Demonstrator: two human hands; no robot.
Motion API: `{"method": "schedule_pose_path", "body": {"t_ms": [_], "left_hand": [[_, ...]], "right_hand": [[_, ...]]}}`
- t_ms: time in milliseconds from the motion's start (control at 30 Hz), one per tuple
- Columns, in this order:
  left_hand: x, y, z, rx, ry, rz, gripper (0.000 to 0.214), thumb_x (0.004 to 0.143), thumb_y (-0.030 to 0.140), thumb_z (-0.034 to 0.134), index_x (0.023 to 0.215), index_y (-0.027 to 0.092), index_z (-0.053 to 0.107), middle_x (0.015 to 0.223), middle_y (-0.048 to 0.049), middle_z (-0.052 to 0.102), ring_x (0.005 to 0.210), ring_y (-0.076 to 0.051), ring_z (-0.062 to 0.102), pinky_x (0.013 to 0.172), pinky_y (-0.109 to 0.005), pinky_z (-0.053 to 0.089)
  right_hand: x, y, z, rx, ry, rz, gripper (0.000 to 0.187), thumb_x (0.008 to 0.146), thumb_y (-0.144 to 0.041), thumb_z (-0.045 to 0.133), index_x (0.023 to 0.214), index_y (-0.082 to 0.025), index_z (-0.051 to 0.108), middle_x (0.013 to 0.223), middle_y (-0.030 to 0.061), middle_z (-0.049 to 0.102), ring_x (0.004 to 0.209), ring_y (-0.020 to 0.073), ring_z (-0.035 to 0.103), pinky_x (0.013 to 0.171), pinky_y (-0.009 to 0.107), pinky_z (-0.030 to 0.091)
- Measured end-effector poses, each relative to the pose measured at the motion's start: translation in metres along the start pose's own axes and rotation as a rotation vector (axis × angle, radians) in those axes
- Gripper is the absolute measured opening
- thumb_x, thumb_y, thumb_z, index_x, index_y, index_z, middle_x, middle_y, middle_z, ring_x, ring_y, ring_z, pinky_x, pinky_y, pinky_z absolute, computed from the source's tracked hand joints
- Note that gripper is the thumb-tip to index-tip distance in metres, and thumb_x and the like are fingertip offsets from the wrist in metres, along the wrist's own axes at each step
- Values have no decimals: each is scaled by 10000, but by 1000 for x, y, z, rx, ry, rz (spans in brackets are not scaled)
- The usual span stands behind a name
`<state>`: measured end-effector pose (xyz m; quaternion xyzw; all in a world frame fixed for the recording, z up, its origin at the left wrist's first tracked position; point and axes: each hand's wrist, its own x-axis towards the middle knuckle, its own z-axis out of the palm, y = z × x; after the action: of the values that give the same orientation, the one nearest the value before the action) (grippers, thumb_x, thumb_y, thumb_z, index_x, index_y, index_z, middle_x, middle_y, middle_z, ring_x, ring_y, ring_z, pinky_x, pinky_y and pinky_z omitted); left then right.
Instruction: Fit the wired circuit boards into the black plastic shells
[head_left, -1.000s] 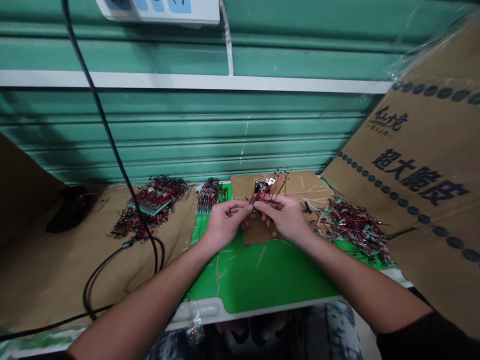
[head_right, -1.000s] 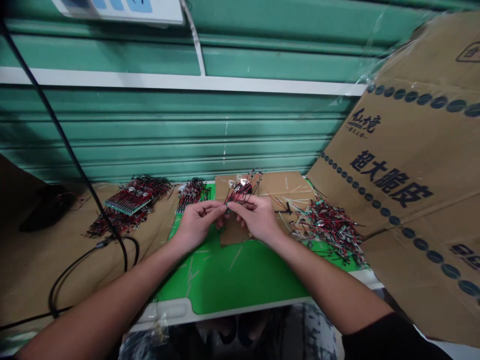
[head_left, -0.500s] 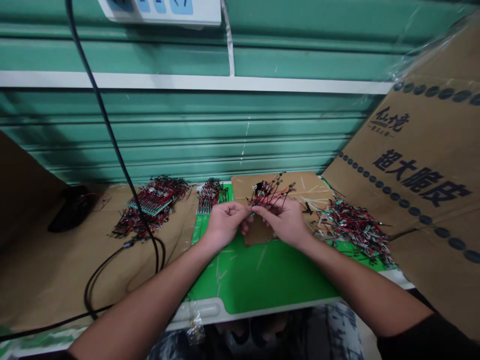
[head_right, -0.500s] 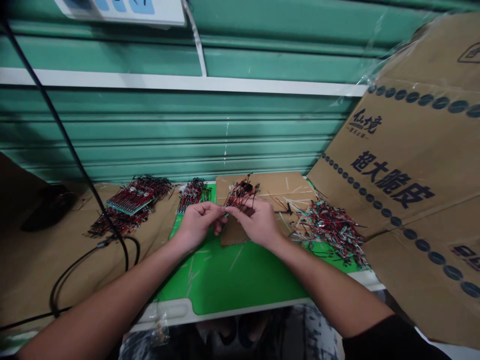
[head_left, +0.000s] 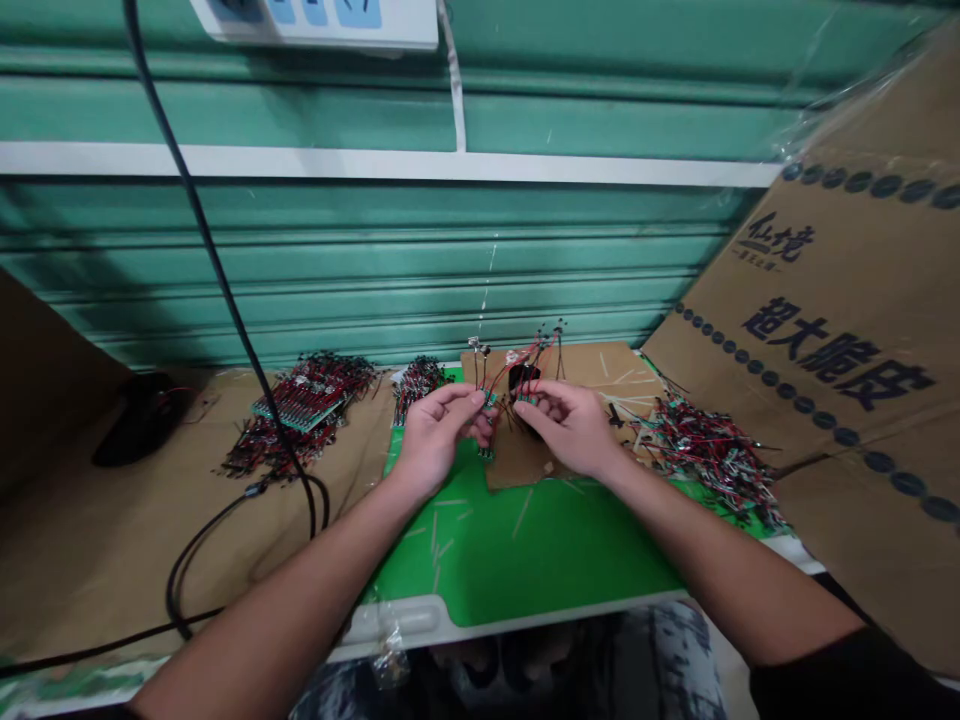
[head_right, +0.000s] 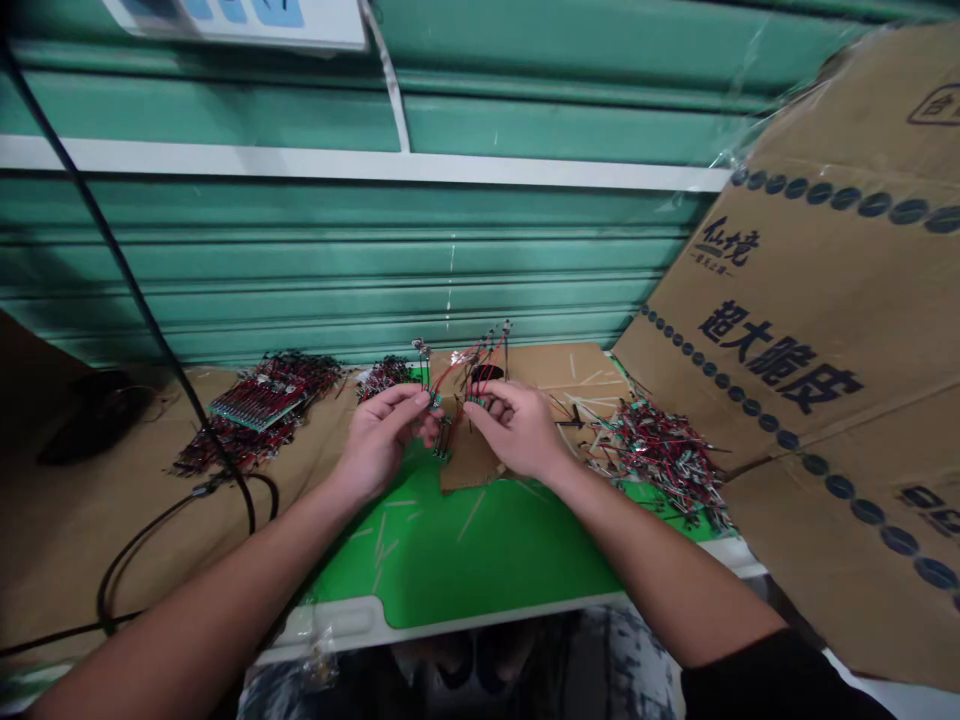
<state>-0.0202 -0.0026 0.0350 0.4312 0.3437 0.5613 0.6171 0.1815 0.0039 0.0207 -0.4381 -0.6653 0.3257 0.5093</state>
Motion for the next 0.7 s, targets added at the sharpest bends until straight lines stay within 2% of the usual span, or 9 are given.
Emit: {"method": "schedule_pose_path", "body": {"t_ms": [167, 400, 467, 567, 700], "left_hand": [[-2, 1, 2, 45, -82, -15, 381, 742, 431, 906, 900, 131, 732, 721, -66, 750, 545, -166, 657, 478, -269, 531], [4, 2, -4, -77, 40, 26, 366, 741, 388, 899, 937, 160, 690, 867, -77, 779, 571, -146, 664, 458, -240, 517], [6, 3, -6, -91, 76, 33, 369, 726, 384, 904, 927, 159, 692, 870, -73, 773, 570, -144, 661, 452, -239, 514], [8, 2, -6, -45, 135, 34, 380, 704, 402, 914, 908, 150, 715, 849, -59, 755, 561, -138, 645, 448, -244, 513], [7, -1, -4, 42, 165, 29, 416, 685, 455, 926, 897, 139, 758, 770, -35, 718, 548, -126, 614, 449, -241, 497]], "right_hand": [[-2, -5, 2, -69, -107, -84, 204, 936, -352, 693, 979, -170, 775, 811, 31, 605, 618, 122, 528, 512, 247, 397], [4, 0, -3, -81, -75, -70, 245, 905, -373, 710, 994, -158, 787, 788, 31, 636, 577, 114, 513, 517, 253, 399], [8, 3, -7, -91, -45, -40, 274, 886, -395, 719, 999, -157, 795, 805, 47, 680, 574, 120, 520, 522, 257, 408], [20, 9, -19, -131, 70, 27, 330, 863, -434, 715, 1007, -149, 798, 824, 70, 730, 594, 144, 564, 542, 268, 429], [38, 23, -48, -431, 158, 130, 284, 853, -404, 684, 918, -147, 786, 699, 55, 703, 566, 181, 590, 573, 304, 435]]}}
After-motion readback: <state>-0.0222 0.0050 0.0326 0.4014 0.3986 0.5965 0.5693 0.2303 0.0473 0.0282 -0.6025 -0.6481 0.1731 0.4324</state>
